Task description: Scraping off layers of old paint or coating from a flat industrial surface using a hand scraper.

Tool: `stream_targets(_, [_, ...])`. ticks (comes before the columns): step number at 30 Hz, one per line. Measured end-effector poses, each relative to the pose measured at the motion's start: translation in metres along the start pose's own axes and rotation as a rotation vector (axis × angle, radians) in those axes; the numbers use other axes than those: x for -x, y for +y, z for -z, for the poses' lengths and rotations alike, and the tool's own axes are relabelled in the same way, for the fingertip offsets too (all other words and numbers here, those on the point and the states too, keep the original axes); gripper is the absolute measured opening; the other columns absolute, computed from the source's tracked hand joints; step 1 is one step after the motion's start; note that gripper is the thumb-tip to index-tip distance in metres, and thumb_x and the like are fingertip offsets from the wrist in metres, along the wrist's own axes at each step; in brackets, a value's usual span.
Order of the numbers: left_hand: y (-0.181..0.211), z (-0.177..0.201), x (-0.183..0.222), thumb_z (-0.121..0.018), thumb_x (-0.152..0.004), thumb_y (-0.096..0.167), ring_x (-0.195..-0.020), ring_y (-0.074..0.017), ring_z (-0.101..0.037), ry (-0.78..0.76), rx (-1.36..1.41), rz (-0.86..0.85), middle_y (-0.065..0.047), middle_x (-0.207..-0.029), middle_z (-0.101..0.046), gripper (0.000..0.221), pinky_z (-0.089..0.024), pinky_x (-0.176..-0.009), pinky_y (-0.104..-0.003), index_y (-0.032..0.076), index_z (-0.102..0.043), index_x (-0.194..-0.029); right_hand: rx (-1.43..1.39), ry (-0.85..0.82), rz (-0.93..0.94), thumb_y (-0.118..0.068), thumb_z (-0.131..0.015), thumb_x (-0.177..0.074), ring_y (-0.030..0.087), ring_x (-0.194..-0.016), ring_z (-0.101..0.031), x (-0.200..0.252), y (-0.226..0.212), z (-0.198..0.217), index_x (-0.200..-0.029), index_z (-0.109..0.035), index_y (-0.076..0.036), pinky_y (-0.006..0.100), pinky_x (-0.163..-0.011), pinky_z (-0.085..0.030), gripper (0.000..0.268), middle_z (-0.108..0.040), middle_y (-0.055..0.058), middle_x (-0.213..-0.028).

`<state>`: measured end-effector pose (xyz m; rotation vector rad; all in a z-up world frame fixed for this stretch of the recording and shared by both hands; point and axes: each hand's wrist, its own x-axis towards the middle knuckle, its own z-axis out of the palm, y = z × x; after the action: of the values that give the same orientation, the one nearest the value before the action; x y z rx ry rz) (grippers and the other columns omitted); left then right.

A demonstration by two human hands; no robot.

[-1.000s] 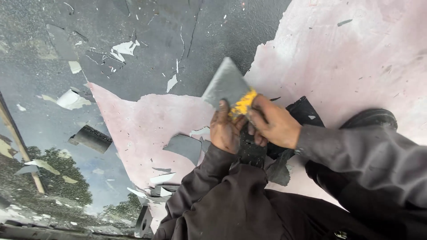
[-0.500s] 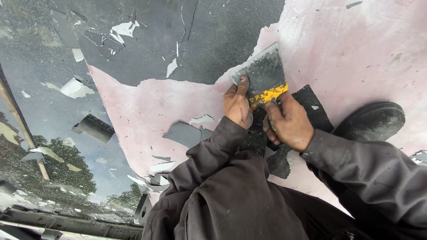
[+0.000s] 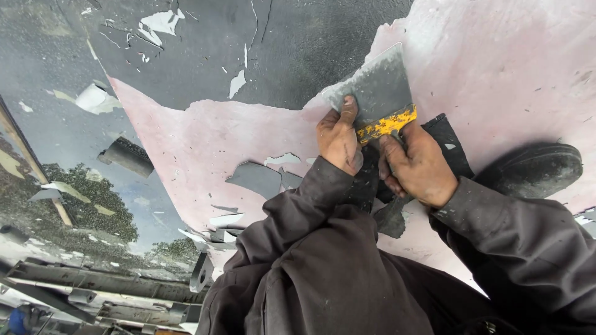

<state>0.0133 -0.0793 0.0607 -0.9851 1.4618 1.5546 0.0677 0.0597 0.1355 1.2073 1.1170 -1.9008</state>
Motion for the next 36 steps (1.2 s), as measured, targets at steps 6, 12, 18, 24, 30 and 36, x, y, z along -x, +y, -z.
stream_targets(6, [-0.023, 0.005, -0.003, -0.064, -0.114, 0.033, -0.069, -0.0259, -0.040, -0.002, 0.050, 0.100, -0.015, -0.084, -0.047, 0.043, -0.037, -0.054, -0.038, -0.010, -0.062, -0.116, 0.311, -0.036, 0.022, -0.016, -0.048, -0.105, 0.014, -0.039, -0.051, 0.002, -0.034, 0.025, -0.116, -0.049, -0.001, 0.031, -0.033, -0.041, 0.019, -0.057, 0.008, -0.060])
stream_targets(12, [0.000, -0.028, 0.003, -0.058, -0.099, 0.028, -0.088, -0.0256, -0.071, 0.100, 0.328, 0.223, -0.014, -0.098, -0.070, 0.035, -0.063, -0.073, -0.040, -0.006, -0.060, -0.105, 0.241, -0.062, -0.027, -0.016, -0.049, -0.102, 0.014, -0.038, -0.048, -0.003, -0.035, 0.034, -0.116, -0.051, -0.003, 0.031, -0.032, -0.039, 0.019, -0.057, 0.007, -0.059])
stream_targets(18, [0.007, -0.010, -0.006, -0.065, -0.101, 0.024, -0.084, -0.0193, -0.066, -0.016, 0.149, -0.008, -0.015, -0.100, -0.070, 0.034, -0.056, -0.071, -0.034, -0.010, -0.065, -0.107, 0.102, -0.036, 0.049, -0.015, -0.048, -0.104, 0.012, -0.037, -0.049, 0.001, -0.015, 0.011, -0.117, -0.046, 0.000, 0.029, -0.032, -0.040, 0.020, -0.056, 0.007, -0.059])
stream_targets(24, [0.013, -0.027, -0.011, -0.065, -0.098, 0.023, -0.080, -0.0161, -0.063, 0.050, 0.047, -0.075, -0.010, -0.098, -0.071, 0.031, -0.053, -0.071, -0.033, -0.006, -0.068, -0.107, 0.031, -0.082, 0.020, -0.016, -0.047, -0.103, 0.012, -0.038, -0.047, -0.010, -0.009, 0.022, -0.117, -0.048, -0.001, 0.029, -0.031, -0.039, 0.020, -0.057, 0.007, -0.061])
stream_targets(30, [0.003, -0.015, -0.015, -0.068, -0.102, 0.024, -0.071, -0.0139, -0.050, -0.023, 0.017, -0.173, -0.008, -0.083, -0.063, 0.035, -0.046, -0.064, -0.032, -0.010, -0.068, -0.098, -0.109, -0.030, 0.025, -0.015, -0.046, -0.104, 0.013, -0.037, -0.046, -0.001, 0.000, -0.001, -0.115, -0.043, -0.005, 0.028, -0.031, -0.039, 0.015, -0.054, 0.008, -0.060])
stream_targets(36, [0.004, 0.011, -0.026, -0.069, -0.103, 0.022, -0.062, -0.0105, -0.041, 0.027, -0.197, -0.176, -0.006, -0.072, -0.058, 0.036, -0.037, -0.053, -0.030, -0.011, -0.069, -0.089, -0.317, 0.051, 0.063, -0.015, -0.046, -0.106, 0.013, -0.037, -0.046, -0.006, 0.024, -0.033, -0.114, -0.042, -0.005, 0.028, -0.031, -0.037, 0.013, -0.054, 0.009, -0.060])
